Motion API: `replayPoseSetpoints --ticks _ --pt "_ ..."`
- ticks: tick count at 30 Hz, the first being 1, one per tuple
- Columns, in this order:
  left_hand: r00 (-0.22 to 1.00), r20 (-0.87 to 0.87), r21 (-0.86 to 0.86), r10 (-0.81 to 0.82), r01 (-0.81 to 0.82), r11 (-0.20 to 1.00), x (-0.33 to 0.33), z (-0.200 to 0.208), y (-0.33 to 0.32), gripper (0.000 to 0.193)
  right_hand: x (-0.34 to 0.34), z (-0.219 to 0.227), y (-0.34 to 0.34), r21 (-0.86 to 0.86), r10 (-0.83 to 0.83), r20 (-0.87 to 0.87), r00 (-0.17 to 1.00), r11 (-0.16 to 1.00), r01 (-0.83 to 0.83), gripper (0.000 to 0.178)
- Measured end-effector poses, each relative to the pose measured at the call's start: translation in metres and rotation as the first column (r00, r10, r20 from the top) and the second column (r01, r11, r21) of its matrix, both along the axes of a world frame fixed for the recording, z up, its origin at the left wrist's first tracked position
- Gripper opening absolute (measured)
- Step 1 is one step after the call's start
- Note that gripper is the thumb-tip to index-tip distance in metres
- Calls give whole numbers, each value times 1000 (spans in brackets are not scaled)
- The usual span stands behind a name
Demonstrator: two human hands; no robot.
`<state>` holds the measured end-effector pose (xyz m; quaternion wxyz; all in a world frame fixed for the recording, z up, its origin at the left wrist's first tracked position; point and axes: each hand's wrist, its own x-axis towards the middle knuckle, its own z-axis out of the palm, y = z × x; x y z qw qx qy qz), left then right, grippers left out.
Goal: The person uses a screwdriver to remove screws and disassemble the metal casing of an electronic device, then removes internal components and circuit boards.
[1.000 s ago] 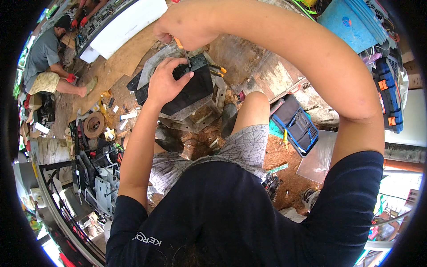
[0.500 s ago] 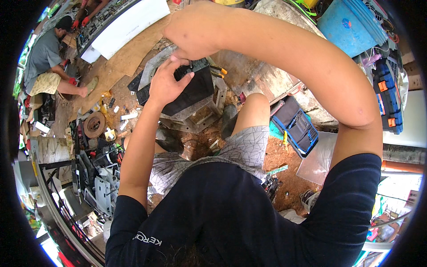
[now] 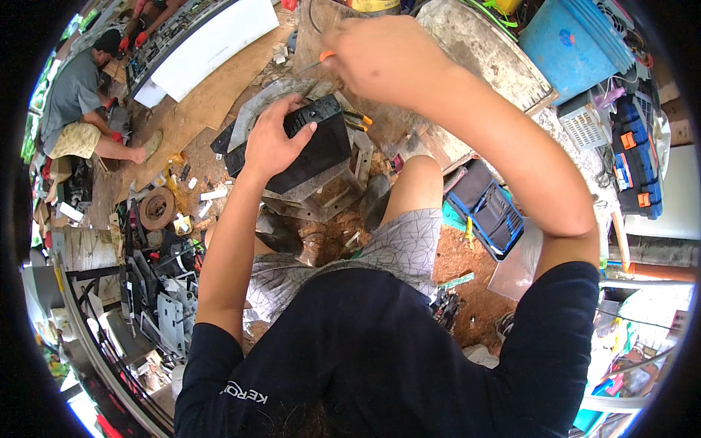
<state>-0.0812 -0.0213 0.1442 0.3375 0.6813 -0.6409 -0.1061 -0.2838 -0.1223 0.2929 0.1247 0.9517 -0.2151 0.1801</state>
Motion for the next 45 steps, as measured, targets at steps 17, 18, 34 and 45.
replayPoseSetpoints --ticks 17,18,34,45 --pt "893 -445 -161 -71 -2 987 23 -8 13 74 -56 -154 32 772 -520 494 697 630 -77 29" --pt "890 -452 -158 -61 -12 987 25 -8 13 73 -52 -157 35 778 -469 483 739 618 -116 28" --pt "748 -639 -559 -178 -293 776 97 -24 65 67 -15 -175 31 757 -557 539 631 649 -75 31" --pt "747 -652 -55 127 -214 975 56 -114 87 61 -32 -198 23 851 -718 524 457 429 -302 37"
